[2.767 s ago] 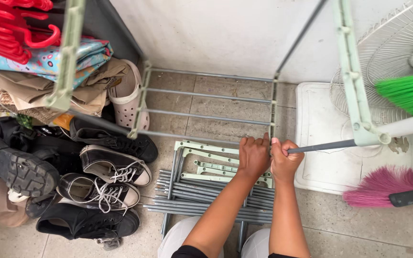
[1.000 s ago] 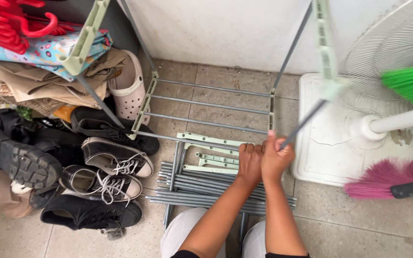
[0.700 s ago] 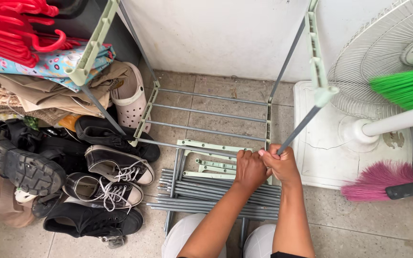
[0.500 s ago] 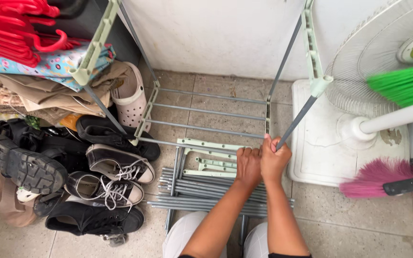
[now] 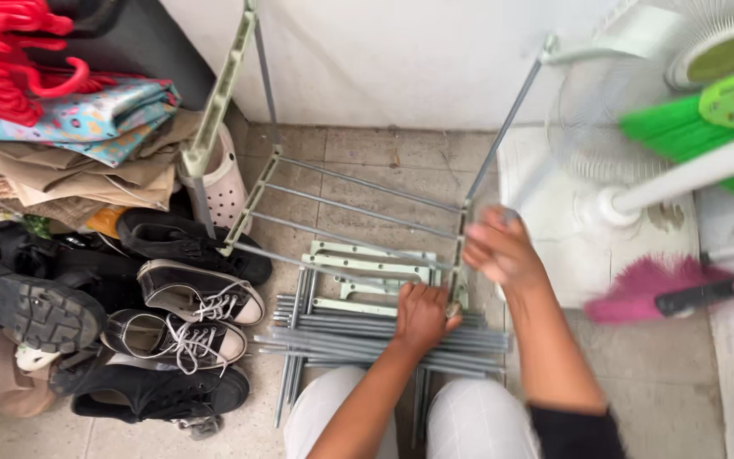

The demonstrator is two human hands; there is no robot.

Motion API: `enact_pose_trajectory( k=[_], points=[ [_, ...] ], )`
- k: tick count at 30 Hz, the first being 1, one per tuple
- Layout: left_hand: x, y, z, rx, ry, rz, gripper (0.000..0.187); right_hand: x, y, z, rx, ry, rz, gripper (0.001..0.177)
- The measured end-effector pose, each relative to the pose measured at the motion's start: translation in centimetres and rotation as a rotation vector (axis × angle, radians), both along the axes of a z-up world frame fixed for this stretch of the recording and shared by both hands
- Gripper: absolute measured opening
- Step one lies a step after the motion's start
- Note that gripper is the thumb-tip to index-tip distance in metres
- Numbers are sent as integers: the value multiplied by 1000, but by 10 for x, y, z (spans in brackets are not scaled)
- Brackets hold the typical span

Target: The person assembles a metal rack by inserting metal rods into light green plastic connectors. They repeatedly pick rods, align them with connector holes, and press them into place, building a rectangular frame on the floor.

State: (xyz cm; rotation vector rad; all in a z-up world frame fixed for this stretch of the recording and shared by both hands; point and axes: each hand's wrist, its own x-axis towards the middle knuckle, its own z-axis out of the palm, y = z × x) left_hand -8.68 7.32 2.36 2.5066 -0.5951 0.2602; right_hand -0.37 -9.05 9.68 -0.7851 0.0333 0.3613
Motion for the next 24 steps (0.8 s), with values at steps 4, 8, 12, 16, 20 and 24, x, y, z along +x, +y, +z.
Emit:
enact_pose_trajectory(
  k=[4,8,12,16,20,24],
  points=[
    [-20,-9,-5,3,60,-2,41,-16,39,3,-224,-26,40,44],
    [-1,-5,3,49,5,-15,38,-45,49,2,-268,-2,-42,37],
    [-4,2,9,65,80,-12,53,-58,17,-11,-203,-41,60,18],
    [3,10,15,104,50,-34,78,-26,-31,-43,-503,-105,-103,42],
    [3,19,17,108,72,-80,92,43,-41,-118,-854,-119,-472,66],
    [0,26,17,200,121,-58,109,105,-35,-172,-1144,-234,-594,45]
  ],
)
